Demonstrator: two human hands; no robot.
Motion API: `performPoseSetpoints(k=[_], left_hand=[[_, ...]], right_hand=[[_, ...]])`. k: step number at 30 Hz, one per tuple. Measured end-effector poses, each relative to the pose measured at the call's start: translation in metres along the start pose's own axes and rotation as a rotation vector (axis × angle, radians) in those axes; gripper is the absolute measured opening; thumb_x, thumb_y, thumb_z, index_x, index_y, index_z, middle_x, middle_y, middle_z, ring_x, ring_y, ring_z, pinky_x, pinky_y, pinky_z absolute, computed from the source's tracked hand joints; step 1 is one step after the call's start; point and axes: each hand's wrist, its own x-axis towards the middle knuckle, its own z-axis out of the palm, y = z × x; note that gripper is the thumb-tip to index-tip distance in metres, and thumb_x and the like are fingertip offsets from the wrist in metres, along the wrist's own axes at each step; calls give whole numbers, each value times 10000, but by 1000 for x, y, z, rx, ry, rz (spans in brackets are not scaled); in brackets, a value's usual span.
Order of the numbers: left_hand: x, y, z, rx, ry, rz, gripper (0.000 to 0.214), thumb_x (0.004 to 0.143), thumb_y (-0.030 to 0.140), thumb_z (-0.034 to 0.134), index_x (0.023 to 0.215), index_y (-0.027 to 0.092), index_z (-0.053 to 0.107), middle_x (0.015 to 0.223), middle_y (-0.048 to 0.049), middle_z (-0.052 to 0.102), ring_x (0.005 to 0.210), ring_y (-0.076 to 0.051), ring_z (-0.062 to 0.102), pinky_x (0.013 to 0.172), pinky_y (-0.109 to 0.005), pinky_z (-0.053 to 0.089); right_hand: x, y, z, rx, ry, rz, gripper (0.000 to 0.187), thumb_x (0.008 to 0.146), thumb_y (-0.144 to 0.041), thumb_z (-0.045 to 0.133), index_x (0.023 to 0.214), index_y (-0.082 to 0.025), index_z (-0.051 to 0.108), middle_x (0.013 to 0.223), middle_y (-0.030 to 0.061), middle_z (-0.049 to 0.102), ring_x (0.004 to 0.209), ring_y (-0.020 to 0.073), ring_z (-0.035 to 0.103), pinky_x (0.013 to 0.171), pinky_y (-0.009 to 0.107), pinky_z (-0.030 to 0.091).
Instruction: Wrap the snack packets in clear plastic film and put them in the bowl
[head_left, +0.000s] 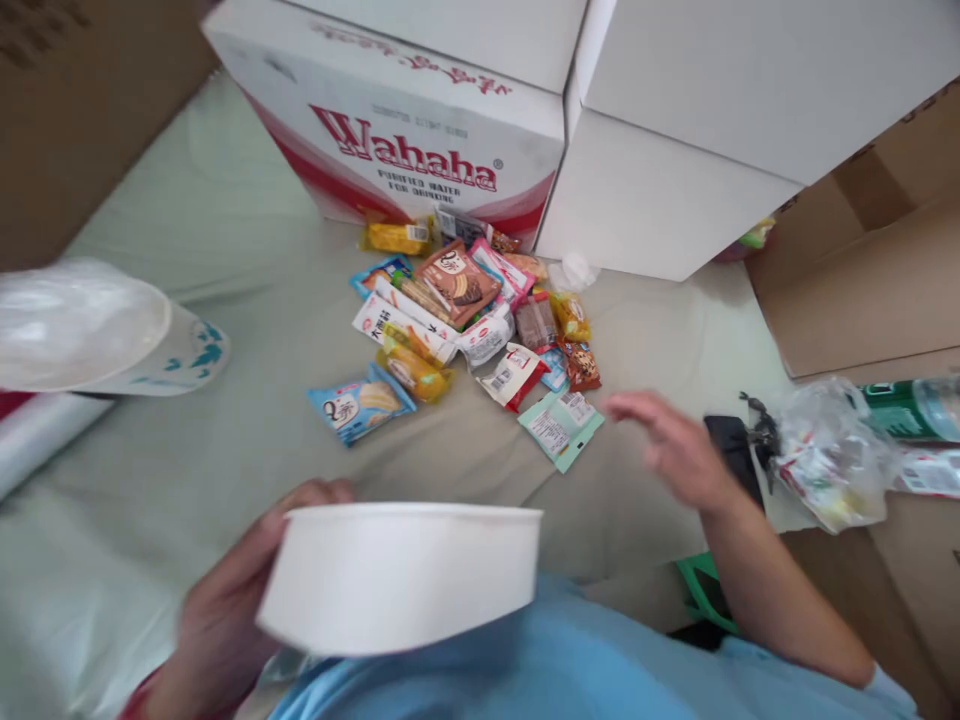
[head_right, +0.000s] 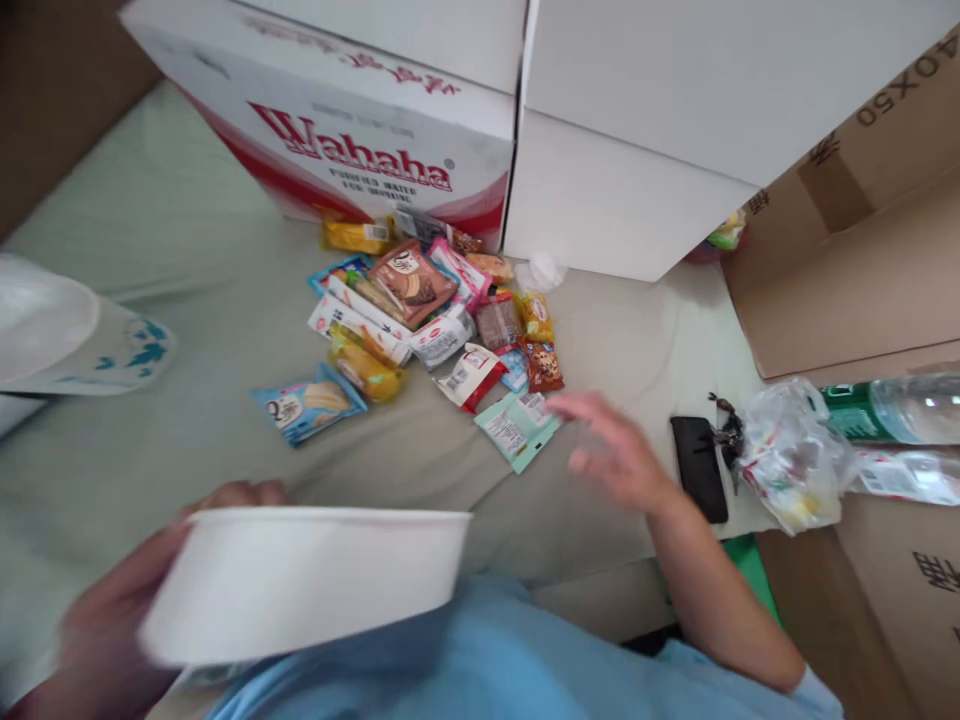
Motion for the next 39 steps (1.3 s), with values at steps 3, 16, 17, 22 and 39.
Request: performPoseSetpoints(k=[3, 16, 17, 22, 39], left_hand=[[19, 5, 31, -307, -192, -26, 489, 955, 664, 547, 729, 236, 616, 785, -46, 607, 680, -202, 577, 606, -355, 521], [63, -22, -99, 618, 845, 381, 299, 900, 235, 625, 1193, 180, 600, 1271, -171, 600, 1133, -299, 633, 1008, -483, 510], [69, -22, -109, 684, 819, 385, 378, 882, 214, 640, 1254, 173, 589, 1352, -195, 577, 1237, -328, 606, 1056, -500, 491], [96, -14, -128, 867, 664, 204, 404, 902, 236, 609, 1292, 135, 632, 1398, -185, 598, 1283, -360, 614, 1072, -491, 482], [-41, -17, -48, 809, 194, 754, 184, 1017, 164, 537, 1105, 191, 696, 1024, -79, 712, 927, -187, 692, 800, -291, 553]], right_hand=[[-36, -54, 60, 253, -287, -73, 867, 838, -640, 823, 1581, -323, 507, 1417, 120, 668, 1297, 300, 658, 1102, 441, 536], [3, 35, -39, -745, 626, 180, 367, 875, -770, 491, 978, -503, 722, 852, 162, 665, 1082, 481, 705, 920, 795, 517], [20, 49, -43, -753, 591, 159, 380, 876, -759, 488, 954, -467, 719, 823, 168, 652, 1104, 485, 692, 925, 804, 498], [79, 35, 6, -793, 585, 64, 464, 902, -569, 588, 1330, -406, 664, 1290, 171, 663, 1364, 485, 531, 1108, 826, 368], [121, -72, 192, -390, -53, -418, 366, 1037, -324, 584, 1381, -264, 692, 1575, 110, 572, 1522, 304, 449, 1275, 575, 333]])
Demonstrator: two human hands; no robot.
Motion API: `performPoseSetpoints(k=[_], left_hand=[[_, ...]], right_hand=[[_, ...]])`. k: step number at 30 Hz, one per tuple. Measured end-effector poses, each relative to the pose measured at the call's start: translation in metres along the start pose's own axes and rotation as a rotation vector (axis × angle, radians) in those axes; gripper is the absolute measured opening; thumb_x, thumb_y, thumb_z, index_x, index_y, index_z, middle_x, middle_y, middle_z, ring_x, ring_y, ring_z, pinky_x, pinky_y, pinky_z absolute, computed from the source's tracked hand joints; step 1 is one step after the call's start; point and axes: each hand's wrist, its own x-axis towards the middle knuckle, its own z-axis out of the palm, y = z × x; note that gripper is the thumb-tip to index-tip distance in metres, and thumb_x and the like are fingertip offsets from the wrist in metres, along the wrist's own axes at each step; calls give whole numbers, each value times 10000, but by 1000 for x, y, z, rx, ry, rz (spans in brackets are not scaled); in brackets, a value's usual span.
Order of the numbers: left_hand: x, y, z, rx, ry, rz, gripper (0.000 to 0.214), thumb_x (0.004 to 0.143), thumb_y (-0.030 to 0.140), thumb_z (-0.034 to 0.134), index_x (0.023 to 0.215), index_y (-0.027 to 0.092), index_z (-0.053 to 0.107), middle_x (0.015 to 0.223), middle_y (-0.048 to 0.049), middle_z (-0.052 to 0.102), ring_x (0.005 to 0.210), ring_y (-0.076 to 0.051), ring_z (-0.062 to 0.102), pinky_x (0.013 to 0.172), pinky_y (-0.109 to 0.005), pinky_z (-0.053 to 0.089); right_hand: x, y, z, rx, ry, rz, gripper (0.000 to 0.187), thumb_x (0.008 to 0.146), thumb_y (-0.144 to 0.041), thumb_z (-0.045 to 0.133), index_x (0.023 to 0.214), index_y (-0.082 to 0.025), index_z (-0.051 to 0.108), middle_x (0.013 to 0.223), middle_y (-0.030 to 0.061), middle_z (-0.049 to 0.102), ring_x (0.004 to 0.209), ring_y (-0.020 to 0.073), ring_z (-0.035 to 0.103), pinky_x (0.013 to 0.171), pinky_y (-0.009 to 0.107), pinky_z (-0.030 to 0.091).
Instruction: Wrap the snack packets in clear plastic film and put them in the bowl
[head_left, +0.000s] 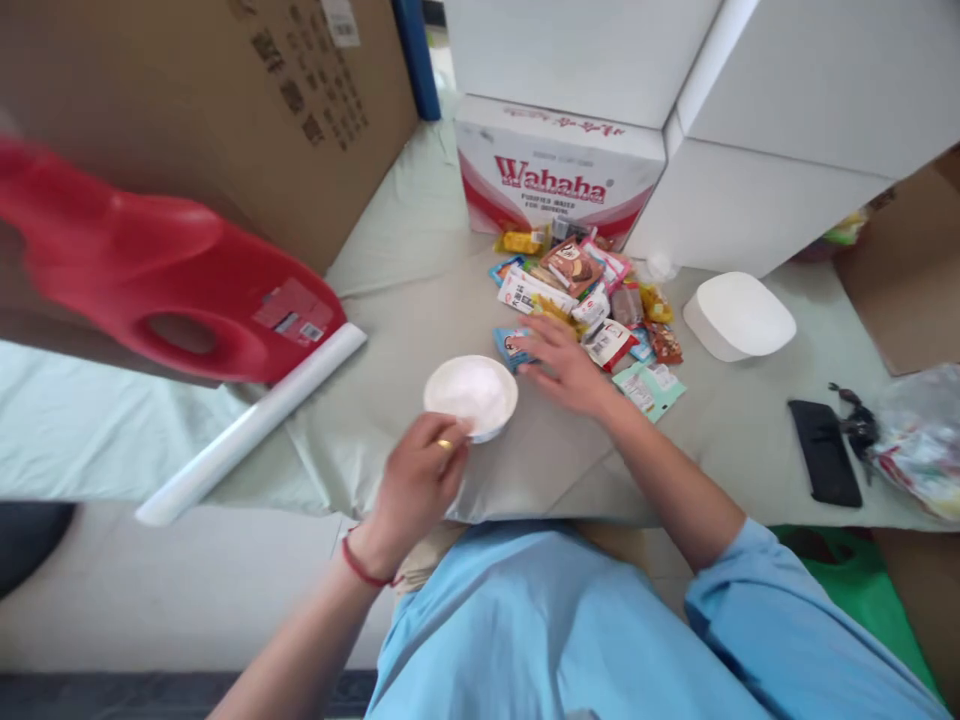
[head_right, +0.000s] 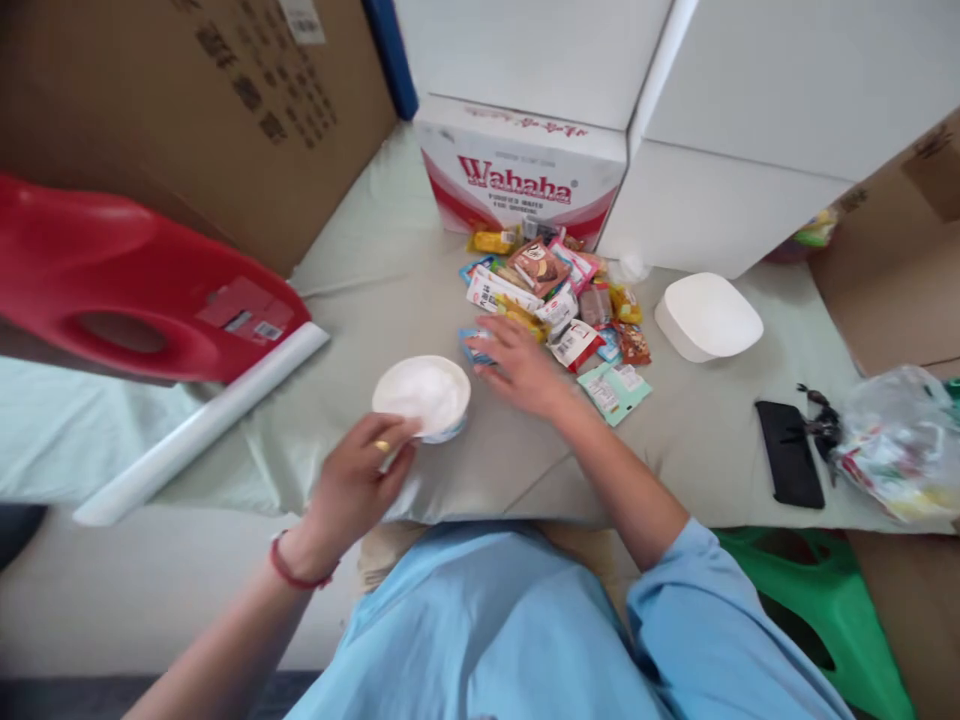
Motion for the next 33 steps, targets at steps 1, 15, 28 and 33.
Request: performPoseSetpoints(k=[1, 15, 28, 33], left_hand=[[-1, 9, 4, -29, -41, 51, 206, 1019, 132, 511, 1106, 185, 690, 1017, -82, 710, 923, -185, 682, 792, -287, 550], [-16, 11, 47, -232, 80, 103, 432, 901, -22, 497, 1279, 183, 452, 1223, -155, 612, 992, -187, 660, 803, -310, 571], [-22, 7, 64, -255, 242, 63, 468, 895, 3, 526, 1319, 194, 467, 1193, -123, 615, 890, -157, 631, 786, -319, 585], [-27, 6, 61, -287, 201, 54, 577, 918, 26, 539, 1453, 212, 428, 1244, -133, 633, 958, -179, 669, 838, -348, 598]], right_hand=[[-7, -10, -13, 60, 94, -2, 344, 1059, -328, 538, 1360, -269, 695, 1513, 120, 610, 1456, 286, 520, 1238, 552, 395], [-3, -99, -30, -399, -692, 147, 535, 950, -144, 651, 1471, -70, 553, 1463, 212, 638, 1247, 322, 680, 1038, 404, 547], [0, -93, -12, -317, -782, 117, 405, 945, -205, 646, 1349, -204, 681, 1288, 156, 677, 1025, 292, 737, 850, 375, 581], [-57, -77, -27, 67, -380, 79, 445, 911, -168, 631, 1349, -243, 633, 1280, 116, 623, 1086, 240, 689, 942, 368, 567]])
